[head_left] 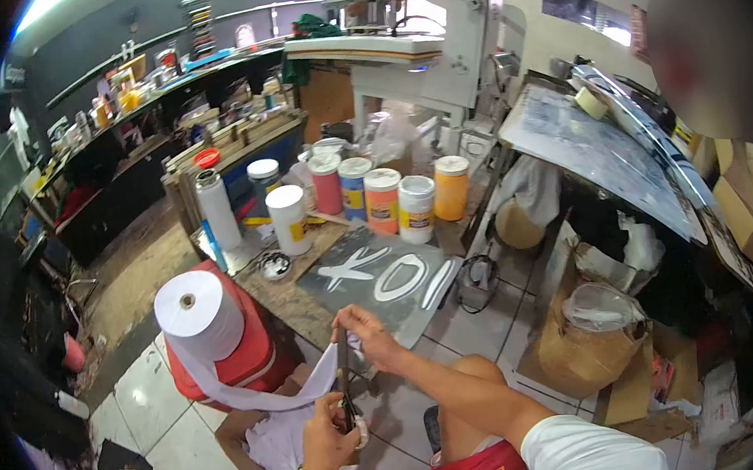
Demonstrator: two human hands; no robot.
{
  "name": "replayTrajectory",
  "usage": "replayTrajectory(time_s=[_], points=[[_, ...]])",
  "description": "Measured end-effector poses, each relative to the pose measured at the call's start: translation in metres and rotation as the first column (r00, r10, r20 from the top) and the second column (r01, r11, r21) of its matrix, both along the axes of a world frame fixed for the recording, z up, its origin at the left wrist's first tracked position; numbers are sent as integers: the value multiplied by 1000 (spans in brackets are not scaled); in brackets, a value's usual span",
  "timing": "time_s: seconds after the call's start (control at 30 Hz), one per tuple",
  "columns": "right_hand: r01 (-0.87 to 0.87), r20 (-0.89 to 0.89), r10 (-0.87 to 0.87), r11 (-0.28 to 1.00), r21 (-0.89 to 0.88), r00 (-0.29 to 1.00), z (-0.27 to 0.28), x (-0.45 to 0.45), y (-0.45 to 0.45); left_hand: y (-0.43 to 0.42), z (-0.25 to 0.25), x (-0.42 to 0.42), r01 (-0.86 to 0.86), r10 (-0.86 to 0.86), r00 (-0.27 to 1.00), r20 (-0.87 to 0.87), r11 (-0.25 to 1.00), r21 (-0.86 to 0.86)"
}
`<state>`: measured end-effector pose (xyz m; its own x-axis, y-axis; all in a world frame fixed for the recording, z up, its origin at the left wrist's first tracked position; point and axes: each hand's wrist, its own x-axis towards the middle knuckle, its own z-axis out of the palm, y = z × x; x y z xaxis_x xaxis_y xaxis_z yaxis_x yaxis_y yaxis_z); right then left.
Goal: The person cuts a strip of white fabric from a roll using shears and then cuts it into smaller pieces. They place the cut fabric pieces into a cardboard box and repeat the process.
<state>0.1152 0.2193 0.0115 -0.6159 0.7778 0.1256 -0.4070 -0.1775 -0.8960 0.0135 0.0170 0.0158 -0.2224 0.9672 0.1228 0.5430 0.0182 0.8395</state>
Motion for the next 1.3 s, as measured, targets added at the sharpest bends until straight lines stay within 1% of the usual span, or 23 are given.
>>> replayTrajectory(time_s=[0.03, 0.1, 0.13, 0.2, 0.23, 0.27, 0.3, 0.37, 0.47, 0.53, 0.67, 0.73, 0.77, 0.8, 0.83, 0.9, 0.97, 1.03, 1.07, 1.1, 1.17, 1.23, 1.3], points=[[17, -1, -17, 1000, 4, 1000, 2, 1, 0, 1, 3, 2, 17, -17, 1000, -1, 1000, 4], [7, 30, -6, 999, -34, 1000, 7, 2, -4, 0, 9, 4, 18, -17, 996, -86, 1000, 10], [18, 41, -18, 1000, 11, 999, 4, 2, -3, -2, 14, 5, 31, -30, 996, -87, 999, 11], [24, 6, -25, 1000, 18, 1000, 1, 0, -4, 0, 22, 10, 25, -25, 1000, -3, 999, -47], [11, -28, -11, 1000, 23, 1000, 1, 0, -2, 3, 19, 11, 45, -45, 999, -2, 998, -41], [-21, -43, 18, 998, -60, 999, 0, 3, 0, 3, 12, 8, 36, -36, 999, -15, 999, -2], [-7, -44, 5, 998, -57, 999, 1, 4, 1, 2, 9, 7, 24, -23, 999, -29, 999, 36], [-33, -41, 28, 991, -132, 999, 3, 4, 1, 4, 4, 5, 23, -22, 999, -43, 1000, 6], [-26, -55, 19, 991, -132, 998, 7, 4, -1, 2, 8, 3, 22, -20, 994, -105, 1000, 21], [-33, -56, 26, 990, -140, 998, 6, 5, -1, 1, 12, 2, 81, -67, 978, -195, 994, 67], [-1, 2, 1, 998, -62, 1000, 0, 2, 3, 0, 8, 3, 76, -69, 969, -237, 997, 22], [25, 30, -23, 998, -54, 999, -1, 1, 1, 0, 3, 0, 115, -118, 978, -171, 993, -26], [84, 70, -80, 995, -57, 994, -1, 1, 2, 3, -3, -2, 76, -82, 981, -177, 996, -39], [129, 110, -121, 990, -60, 987, -1, 2, 2, 8, -12, -4, 104, -101, 976, -195, 995, 2], [93, 72, -96, 995, 43, 993, 5, 6, 3, 0, -14, -8, 119, -110, 970, -216, 992, 30], [45, 23, -43, 993, -113, 999, 2, 5, 4, -3, 9, -6, 85, -114, 970, -214, 986, -140], [-21, -7, 21, 997, -75, 1000, 19, 9, -2, -3, 0, -9, 137, -138, 983, -119, 990, -15], [-69, -21, 67, 991, -118, 998, 11, 10, 2, -2, -3, -8, 119, -114, 979, -167, 993, 18], [-65, -40, 61, 990, -125, 997, 14, 11, 2, -3, 4, -6, 98, -102, 982, -156, 995, -35], [-53, -58, 46, 990, -133, 997, 14, 12, 1, -5, 2, -5, 76, -82, 983, -163, 996, -41], [-50, -56, 43, 990, -130, 998, 9, 12, 5, -3, -6, -7, 115, -146, 958, -245, 984, -137], [-33, -54, 27, 992, -122, 998, 9, 10, 6, -1, -5, -5, 113, -137, 953, -270, 988, -101], [-45, -53, 38, 989, -137, 998, 10, 12, 5, -1, -1, 0, 123, -161, 947, -279, 981, -150]])
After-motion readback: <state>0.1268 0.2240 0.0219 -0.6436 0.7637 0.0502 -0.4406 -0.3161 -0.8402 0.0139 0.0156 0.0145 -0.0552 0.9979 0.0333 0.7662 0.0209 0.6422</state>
